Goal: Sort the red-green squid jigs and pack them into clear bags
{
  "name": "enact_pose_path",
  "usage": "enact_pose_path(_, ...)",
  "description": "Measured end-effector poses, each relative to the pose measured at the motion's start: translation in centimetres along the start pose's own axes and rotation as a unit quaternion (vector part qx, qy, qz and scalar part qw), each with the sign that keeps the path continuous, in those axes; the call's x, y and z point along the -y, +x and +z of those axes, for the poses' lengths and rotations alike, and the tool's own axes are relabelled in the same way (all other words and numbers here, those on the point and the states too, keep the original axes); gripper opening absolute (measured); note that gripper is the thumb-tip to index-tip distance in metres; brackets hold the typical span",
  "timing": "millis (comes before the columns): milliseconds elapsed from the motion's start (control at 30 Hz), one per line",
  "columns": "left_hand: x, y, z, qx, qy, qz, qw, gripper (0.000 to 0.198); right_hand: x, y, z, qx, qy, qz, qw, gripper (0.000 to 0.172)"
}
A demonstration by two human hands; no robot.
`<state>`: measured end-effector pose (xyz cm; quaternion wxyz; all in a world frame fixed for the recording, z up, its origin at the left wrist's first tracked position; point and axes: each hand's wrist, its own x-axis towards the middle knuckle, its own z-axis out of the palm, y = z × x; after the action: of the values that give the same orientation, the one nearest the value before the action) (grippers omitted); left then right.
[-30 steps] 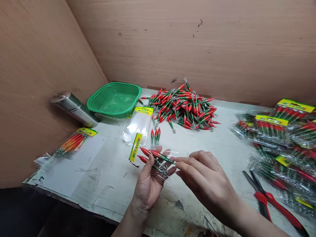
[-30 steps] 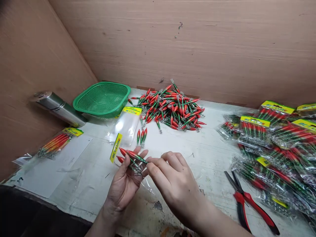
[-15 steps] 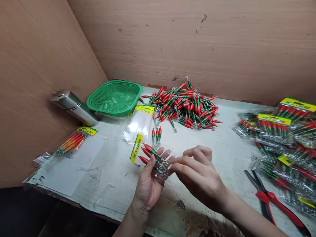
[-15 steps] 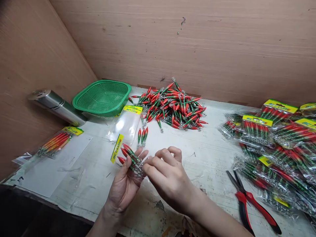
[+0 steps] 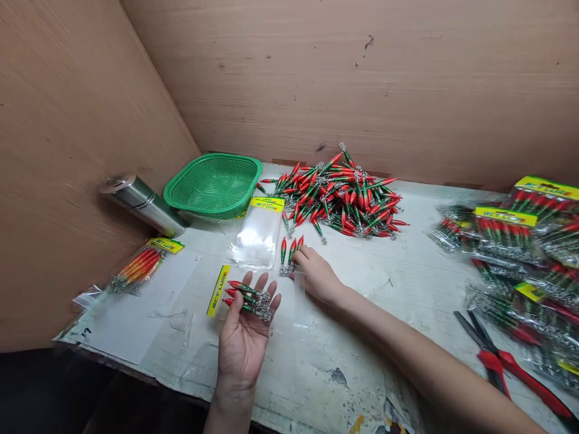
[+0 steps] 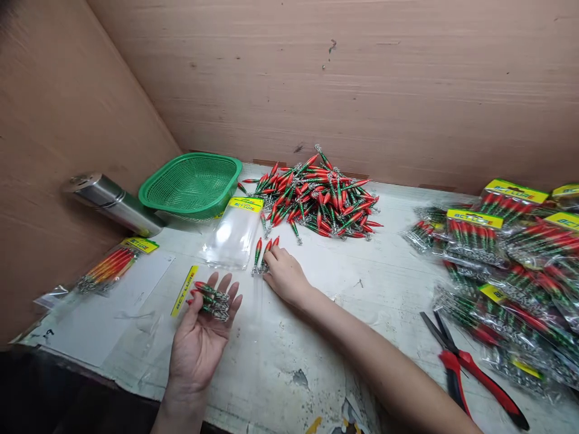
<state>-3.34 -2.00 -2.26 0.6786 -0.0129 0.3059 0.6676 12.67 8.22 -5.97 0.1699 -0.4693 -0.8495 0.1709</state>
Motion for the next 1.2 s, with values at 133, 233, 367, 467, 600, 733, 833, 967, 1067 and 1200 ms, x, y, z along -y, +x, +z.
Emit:
enact_pose_path(133, 0.2, 0.1, 0.8, -0.047, 0.001, -0.012, 0.999, 0.039, -0.2, -0.3, -0.8, 0.018, -0.013, 0.016, 1.000, 0.015)
enact_pose_path(233, 0.4, 0.2, 1.4, -0.070, 0.005, -0.016, 0.997, 0.037, -0.2, -0.4, -0.9, 0.022, -0.031, 0.026, 0.999, 0.021)
enact_pose_path(367, 0.6, 0.2, 1.8, -0.068, 0.008, -0.023, 0.997, 0.034, -0.1, -0.5, -0.3, 0.017, -0.058, 0.054, 0.997, 0.023)
enact_pose_path(467, 0.7, 0.1, 1.8, -0.070, 0.013, -0.024, 0.997, 0.033, -0.3, -0.9, -0.2, 0.011, -0.061, 0.070, 0.996, 0.019)
enact_pose_path(600, 0.8, -0.1, 2.2, -0.080, 0.026, -0.026, 0.996, 0.036, -1.0, -2.3, -2.6, 0.007, -0.032, 0.058, 0.998, 0.009)
enact_pose_path(733, 0.9, 0.0, 2.5, -0.093, 0.038, -0.026, 0.995, 0.041, -0.3, -5.8, -8.8, -0.074, 0.116, 0.020, 0.990, 0.009)
enact_pose_path(833, 1.2, 0.2, 2.9, -0.094, 0.041, -0.038, 0.994, 0.044, 1.5, -8.6, -12.8, -0.111, 0.241, -0.014, 0.964, 0.006)
enact_pose_path(967, 2.0, 0.2, 3.6, -0.084, 0.040, -0.053, 0.994, 0.041, 3.9, -10.4, -13.0, -0.102, 0.183, -0.079, 0.974, 0.016)
enact_pose_path(1067, 2.4, 0.1, 3.9, -0.076, 0.045, -0.060, 0.994, 0.040, 4.5, -10.6, -10.9, -0.165, 0.096, -0.098, 0.977, 0.026)
enact_pose_path(1200, 2.4, 0.1, 3.8, -0.078, 0.028, -0.062, 0.995, 0.041, 4.7, -10.8, -10.3, -0.243, 0.058, -0.104, 0.963, 0.034)
